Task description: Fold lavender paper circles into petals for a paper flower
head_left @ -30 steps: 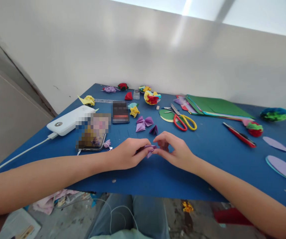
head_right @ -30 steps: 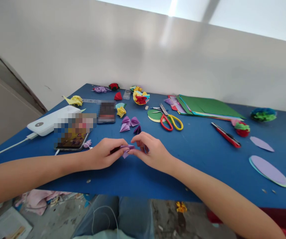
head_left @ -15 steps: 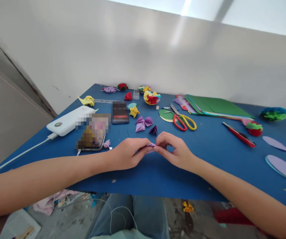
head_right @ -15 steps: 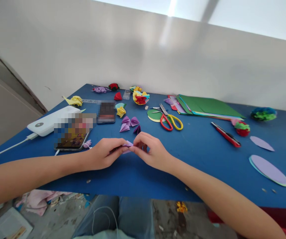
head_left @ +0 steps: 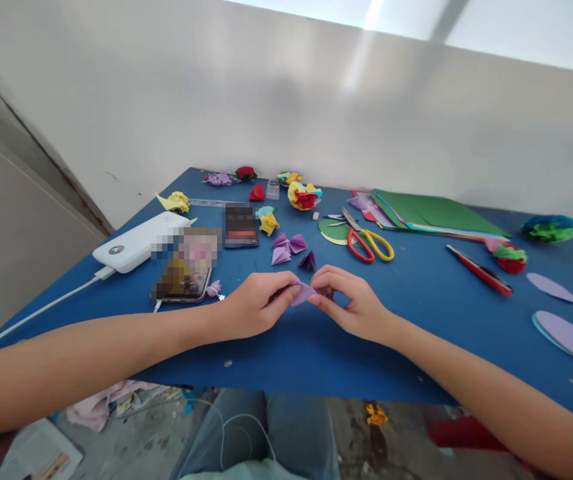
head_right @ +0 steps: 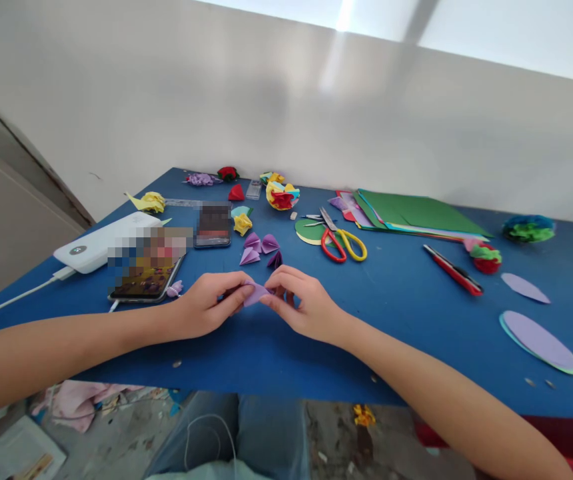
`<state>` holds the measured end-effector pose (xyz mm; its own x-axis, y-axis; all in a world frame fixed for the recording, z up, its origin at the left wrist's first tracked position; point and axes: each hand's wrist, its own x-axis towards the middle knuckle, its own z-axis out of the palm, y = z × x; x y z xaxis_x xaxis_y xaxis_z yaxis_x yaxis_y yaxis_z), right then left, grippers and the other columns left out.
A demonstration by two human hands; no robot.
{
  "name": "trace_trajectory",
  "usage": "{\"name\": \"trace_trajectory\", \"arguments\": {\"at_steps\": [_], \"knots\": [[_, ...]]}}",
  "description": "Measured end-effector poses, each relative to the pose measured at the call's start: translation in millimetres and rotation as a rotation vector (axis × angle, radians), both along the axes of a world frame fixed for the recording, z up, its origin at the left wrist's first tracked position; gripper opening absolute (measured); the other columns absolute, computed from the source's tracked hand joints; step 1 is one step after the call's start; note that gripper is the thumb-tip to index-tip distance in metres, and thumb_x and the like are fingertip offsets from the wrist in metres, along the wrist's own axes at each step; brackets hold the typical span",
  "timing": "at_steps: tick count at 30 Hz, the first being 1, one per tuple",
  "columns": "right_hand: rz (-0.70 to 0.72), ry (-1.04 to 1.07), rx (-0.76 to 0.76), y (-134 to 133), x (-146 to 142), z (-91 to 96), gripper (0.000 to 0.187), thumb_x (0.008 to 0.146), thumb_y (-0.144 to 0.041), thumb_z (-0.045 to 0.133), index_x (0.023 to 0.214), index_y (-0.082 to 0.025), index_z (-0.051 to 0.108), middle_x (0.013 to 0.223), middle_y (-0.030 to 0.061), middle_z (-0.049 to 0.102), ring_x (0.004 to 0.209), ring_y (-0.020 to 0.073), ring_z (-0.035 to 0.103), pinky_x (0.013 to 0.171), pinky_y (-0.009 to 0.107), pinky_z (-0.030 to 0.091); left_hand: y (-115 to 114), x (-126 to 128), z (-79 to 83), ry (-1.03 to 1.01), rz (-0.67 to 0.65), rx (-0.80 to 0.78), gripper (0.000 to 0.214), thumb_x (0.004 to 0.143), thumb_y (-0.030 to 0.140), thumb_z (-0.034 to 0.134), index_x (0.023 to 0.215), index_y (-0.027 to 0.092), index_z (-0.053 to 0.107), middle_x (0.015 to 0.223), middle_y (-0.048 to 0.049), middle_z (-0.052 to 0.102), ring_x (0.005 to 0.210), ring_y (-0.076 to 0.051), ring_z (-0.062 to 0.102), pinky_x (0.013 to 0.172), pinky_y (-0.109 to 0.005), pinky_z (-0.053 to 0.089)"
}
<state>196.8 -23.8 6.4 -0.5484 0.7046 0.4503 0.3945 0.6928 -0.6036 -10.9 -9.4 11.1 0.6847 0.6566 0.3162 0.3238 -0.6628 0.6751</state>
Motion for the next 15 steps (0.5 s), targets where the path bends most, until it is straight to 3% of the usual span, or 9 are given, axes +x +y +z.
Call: {"name": "trace_trajectory", "arguments": {"at_steps": [15], "knots": [[-0.023,-0.018,-0.027,-0.5,-0.5,0.1,0.014,0.085,-0.03,0.051,0.086,-0.017,0.057,0.078,0.0034,0.055,0.063,0.0102,0.05,0.057,0.023,0.044,0.8,-1.2,-1.1,0.037,-0.041,0.07,0.024,0.092,0.025,0.032,0.088,0.016,0.054,0.073,0.0003,0.056,0.064,-0.009,0.05,0.062,-0.019,0.037]]}}
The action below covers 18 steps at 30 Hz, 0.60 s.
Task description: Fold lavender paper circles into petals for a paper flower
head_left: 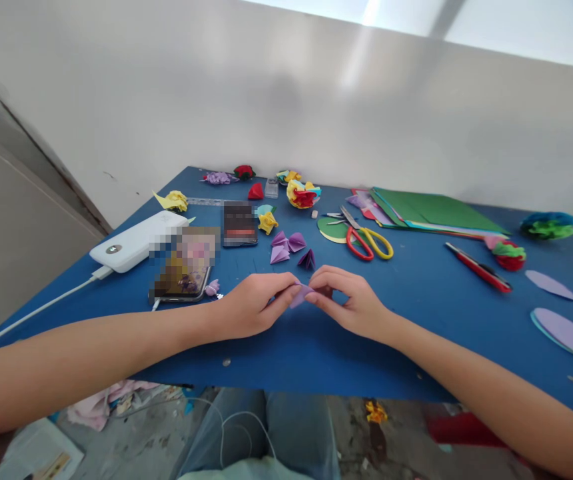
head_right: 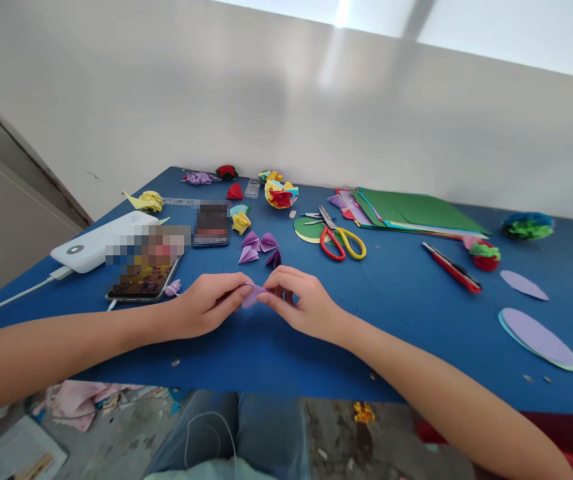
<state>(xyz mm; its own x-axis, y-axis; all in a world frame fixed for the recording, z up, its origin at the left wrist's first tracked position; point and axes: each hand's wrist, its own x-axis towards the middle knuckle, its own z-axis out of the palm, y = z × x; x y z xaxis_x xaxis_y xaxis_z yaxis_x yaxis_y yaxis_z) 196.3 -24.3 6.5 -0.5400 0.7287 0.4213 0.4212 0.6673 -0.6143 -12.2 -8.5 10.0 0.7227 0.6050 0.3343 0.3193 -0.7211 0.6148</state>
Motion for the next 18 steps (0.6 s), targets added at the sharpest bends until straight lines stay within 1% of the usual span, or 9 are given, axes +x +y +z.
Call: {"name": "trace_trajectory", "arguments": {"at_steps": [5,11,15,18], "knots": [[-0.007,0.009,-0.005,-0.1,-0.4,0.6,0.013,0.084,-0.029,0.052,0.084,-0.017,0.058,0.076,0.0031,0.054,0.062,0.01,0.049,0.057,0.023,0.044,0.0,0.4,0.3,0.005,-0.006,0.009,0.022,0.091,0.022,0.033,0.087,0.015,0.053,0.073,0.0007,0.056,0.064,-0.009,0.049,0.062,-0.018,0.037],[0.022,0.012,0.001,-0.3,0.4,1.8,0.014,0.086,-0.028,0.049,0.085,-0.017,0.057,0.078,0.0042,0.056,0.066,0.0112,0.051,0.059,0.024,0.045,-1.3,0.4,0.0,0.022,-0.005,0.017,0.023,0.091,0.023,0.032,0.088,0.015,0.053,0.074,-0.0006,0.056,0.065,-0.01,0.049,0.062,-0.02,0.037],[0.018,0.013,0.01,-0.4,-0.8,2.5,0.013,0.087,-0.027,0.048,0.08,-0.017,0.055,0.076,0.0037,0.055,0.066,0.0116,0.051,0.059,0.024,0.044,-1.8,0.5,1.0,0.016,-0.009,-0.003,0.024,0.09,0.025,0.033,0.086,0.015,0.055,0.068,0.0008,0.053,0.059,-0.009,0.046,0.058,-0.019,0.035],[0.027,0.005,0.016,-0.7,-1.6,1.8,0.012,0.086,-0.025,0.048,0.08,-0.018,0.055,0.076,0.0037,0.056,0.067,0.0119,0.051,0.06,0.024,0.044,-0.9,0.6,1.9,0.021,-0.021,-0.053,0.023,0.089,0.026,0.036,0.084,0.015,0.056,0.063,0.0028,0.05,0.055,-0.007,0.042,0.055,-0.018,0.032]]}}
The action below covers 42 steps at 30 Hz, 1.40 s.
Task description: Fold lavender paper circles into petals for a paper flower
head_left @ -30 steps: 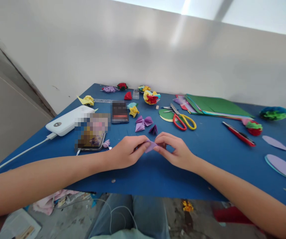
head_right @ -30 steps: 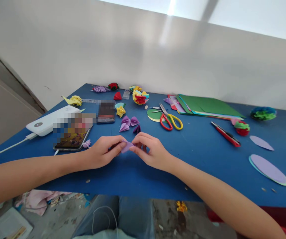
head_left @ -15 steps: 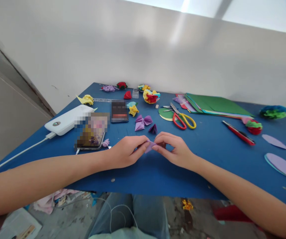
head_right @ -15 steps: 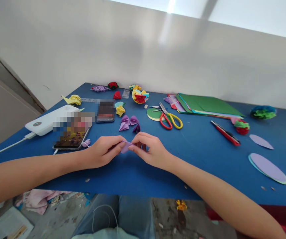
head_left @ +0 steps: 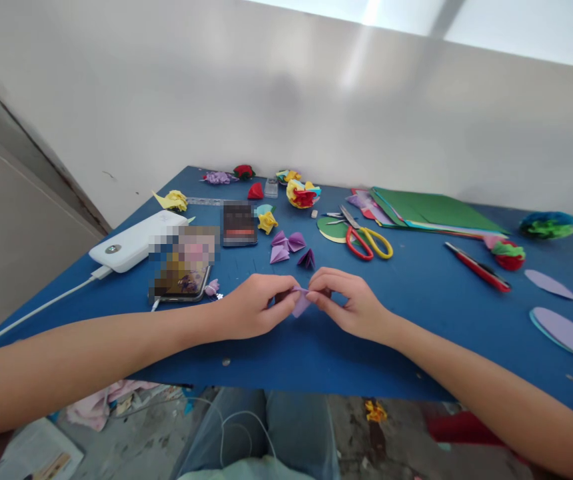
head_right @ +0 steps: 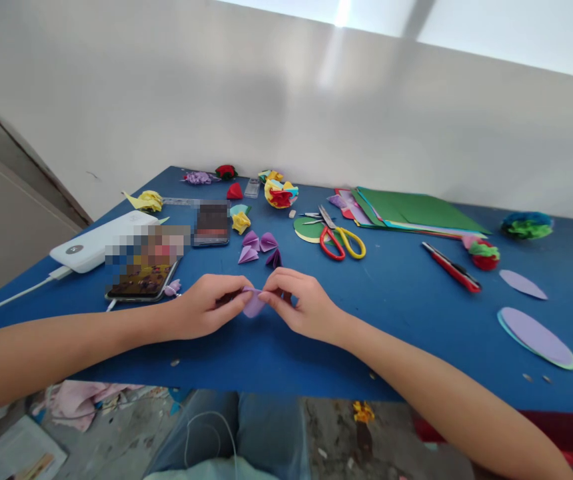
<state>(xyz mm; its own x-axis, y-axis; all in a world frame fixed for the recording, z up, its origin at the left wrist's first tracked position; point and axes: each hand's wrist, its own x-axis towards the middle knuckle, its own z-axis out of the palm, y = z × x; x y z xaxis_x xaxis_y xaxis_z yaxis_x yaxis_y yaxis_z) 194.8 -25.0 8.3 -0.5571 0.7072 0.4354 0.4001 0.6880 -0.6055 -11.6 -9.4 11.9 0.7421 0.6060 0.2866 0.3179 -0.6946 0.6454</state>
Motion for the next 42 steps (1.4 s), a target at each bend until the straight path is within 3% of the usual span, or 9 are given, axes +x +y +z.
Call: {"name": "trace_trajectory", "arguments": {"at_steps": [4,14,22,26,30,42], "knots": [[0.001,-0.003,0.003,0.2,0.1,-1.4,0.01,0.086,-0.023,0.049,0.081,-0.017,0.055,0.077,0.0035,0.055,0.067,0.0117,0.051,0.062,0.025,0.044,1.5,0.8,-1.0,0.029,-0.041,-0.064,0.024,0.089,0.028,0.039,0.081,0.014,0.056,0.062,0.0037,0.048,0.055,-0.007,0.042,0.053,-0.018,0.031],[0.01,0.018,-0.087,-1.5,-0.7,3.7,0.012,0.087,-0.023,0.048,0.082,-0.017,0.057,0.079,0.0034,0.058,0.073,0.0117,0.052,0.068,0.025,0.044,-5.4,1.4,-1.2,0.001,0.056,0.067,0.024,0.087,0.026,0.042,0.069,0.013,0.053,0.057,0.0042,0.043,0.052,-0.006,0.038,0.051,-0.018,0.028],[0.077,-0.047,-0.06,-4.0,-3.6,0.1,0.011,0.085,-0.021,0.051,0.078,-0.017,0.059,0.077,0.0047,0.06,0.074,0.0133,0.053,0.07,0.026,0.044,1.1,0.7,0.2,0.094,-0.183,-0.146,0.019,0.084,0.021,0.043,0.073,0.013,0.056,0.054,0.0059,0.04,0.05,-0.005,0.037,0.05,-0.016,0.028],[0.06,-0.024,-0.103,-5.0,-3.2,1.6,0.011,0.084,-0.022,0.052,0.079,-0.017,0.059,0.076,0.0045,0.059,0.072,0.0129,0.053,0.067,0.026,0.044,2.0,0.6,3.9,0.05,-0.124,-0.351,0.026,0.083,0.022,0.045,0.059,0.012,0.05,0.051,0.0058,0.033,0.05,-0.005,0.031,0.048,-0.017,0.024],[0.034,0.028,-0.144,-1.7,-2.1,1.7,0.012,0.085,-0.024,0.051,0.081,-0.017,0.06,0.078,0.0041,0.059,0.071,0.0123,0.053,0.066,0.025,0.044,3.2,2.0,4.2,-0.05,-0.069,-0.535,0.028,0.082,0.026,0.048,0.059,0.011,0.051,0.049,0.006,0.033,0.049,-0.005,0.03,0.047,-0.018,0.023],[0.046,-0.006,-0.169,-0.6,-2.3,5.7,0.017,0.087,-0.025,0.046,0.078,-0.015,0.057,0.074,0.0027,0.057,0.068,0.0106,0.051,0.064,0.023,0.041,2.8,3.8,2.2,-0.13,-0.051,-0.619,0.027,0.081,0.025,0.049,0.057,0.011,0.051,0.05,0.0059,0.033,0.05,-0.005,0.028,0.047,-0.019,0.022]]}}
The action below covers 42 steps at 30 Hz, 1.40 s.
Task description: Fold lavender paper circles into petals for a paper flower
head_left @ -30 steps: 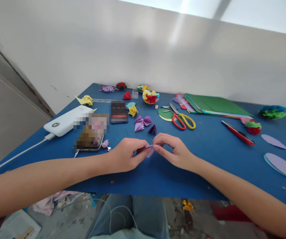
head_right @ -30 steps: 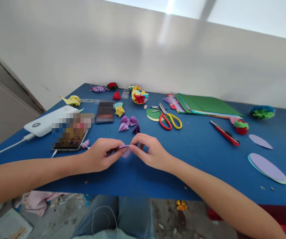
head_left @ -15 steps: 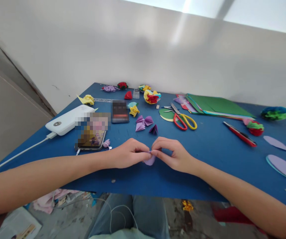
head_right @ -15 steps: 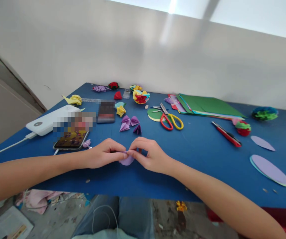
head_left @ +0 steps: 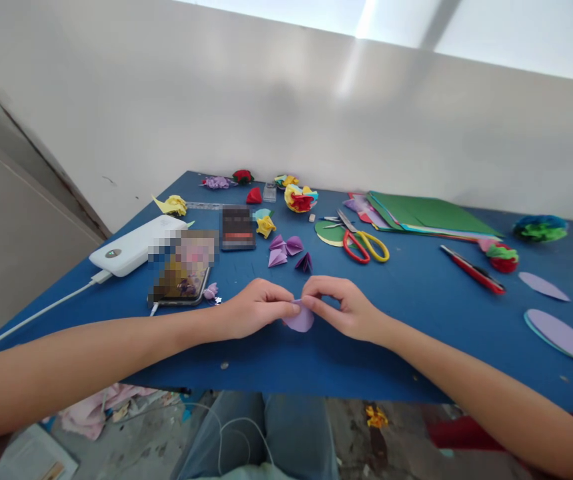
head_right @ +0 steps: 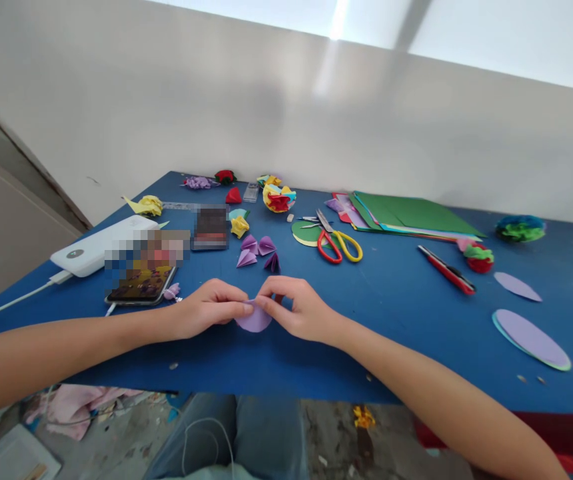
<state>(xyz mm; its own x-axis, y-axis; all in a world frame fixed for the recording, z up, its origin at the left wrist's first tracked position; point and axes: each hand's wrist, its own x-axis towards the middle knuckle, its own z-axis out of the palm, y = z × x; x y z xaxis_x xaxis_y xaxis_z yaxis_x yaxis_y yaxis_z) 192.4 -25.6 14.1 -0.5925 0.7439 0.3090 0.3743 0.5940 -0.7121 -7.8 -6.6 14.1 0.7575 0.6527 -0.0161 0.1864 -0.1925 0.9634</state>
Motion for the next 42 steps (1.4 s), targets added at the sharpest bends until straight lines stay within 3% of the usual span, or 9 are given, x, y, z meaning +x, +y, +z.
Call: {"name": "trace_trajectory", "arguments": {"at_steps": [8,15,19,24,30,36,42], "knots": [[-0.013,-0.012,-0.032,1.4,0.9,-1.0,0.015,0.087,-0.025,0.044,0.085,-0.016,0.056,0.078,0.0027,0.058,0.069,0.0108,0.051,0.063,0.022,0.042,-0.8,-0.7,1.8,0.04,0.004,0.055,0.028,0.082,0.026,0.048,0.059,0.011,0.05,0.053,0.0052,0.034,0.052,-0.006,0.03,0.048,-0.019,0.023],[-0.096,0.002,-0.075,-2.1,0.6,-2.7,0.018,0.087,-0.03,0.048,0.077,-0.017,0.056,0.071,0.0004,0.056,0.065,0.0102,0.049,0.061,0.022,0.039,1.4,-3.2,-0.7,0.082,-0.063,0.011,0.037,0.088,0.04,0.038,0.066,0.013,0.049,0.052,0.0047,0.036,0.049,-0.006,0.031,0.045,-0.02,0.023],[-0.134,0.146,-0.238,-4.6,-1.5,-4.8,0.02,0.086,-0.034,0.049,0.078,-0.017,0.055,0.07,0.0,0.054,0.063,0.0099,0.048,0.058,0.021,0.039,1.5,-2.5,-3.2,0.012,-0.07,-0.078,0.037,0.089,0.043,0.037,0.071,0.013,0.049,0.053,0.0046,0.037,0.048,-0.006,0.031,0.045,-0.02,0.024],[-0.076,0.324,-0.466,-4.2,-2.8,-6.9,0.025,0.085,-0.04,0.05,0.077,-0.016,0.052,0.068,-0.0014,0.05,0.061,0.0092,0.047,0.057,0.021,0.04,-0.8,-0.3,-2.8,-0.06,-0.097,-0.177,0.036,0.089,0.041,0.038,0.071,0.013,0.049,0.052,0.0045,0.038,0.047,-0.007,0.033,0.045,-0.02,0.025],[-0.082,0.289,-0.461,-5.8,-3.2,-4.8,0.025,0.085,-0.04,0.049,0.08,-0.016,0.052,0.071,-0.0007,0.048,0.063,0.0089,0.043,0.057,0.021,0.037,-5.0,0.6,1.8,0.028,-0.009,0.013,0.04,0.088,0.043,0.039,0.064,0.013,0.046,0.052,0.0049,0.035,0.049,-0.006,0.03,0.045,-0.019,0.023],[-0.109,0.265,-0.422,-5.3,-3.5,-5.9,0.024,0.08,-0.039,0.057,0.079,-0.015,0.058,0.07,0.0007,0.055,0.064,0.01,0.049,0.057,0.021,0.041,-6.1,0.5,1.8,0.128,0.036,0.261,0.04,0.088,0.041,0.037,0.063,0.012,0.05,0.054,0.0044,0.038,0.053,-0.006,0.033,0.048,-0.019,0.025],[-0.029,0.335,-0.561,0.3,-0.1,-5.6,0.025,0.076,-0.038,0.062,0.076,-0.014,0.061,0.068,0.0007,0.057,0.061,0.0092,0.05,0.056,0.021,0.041,-7.5,-1.4,3.9,0.107,-0.027,0.27,0.04,0.089,0.041,0.036,0.064,0.012,0.05,0.054,0.0048,0.036,0.052,-0.006,0.033,0.048,-0.018,0.025]]}}
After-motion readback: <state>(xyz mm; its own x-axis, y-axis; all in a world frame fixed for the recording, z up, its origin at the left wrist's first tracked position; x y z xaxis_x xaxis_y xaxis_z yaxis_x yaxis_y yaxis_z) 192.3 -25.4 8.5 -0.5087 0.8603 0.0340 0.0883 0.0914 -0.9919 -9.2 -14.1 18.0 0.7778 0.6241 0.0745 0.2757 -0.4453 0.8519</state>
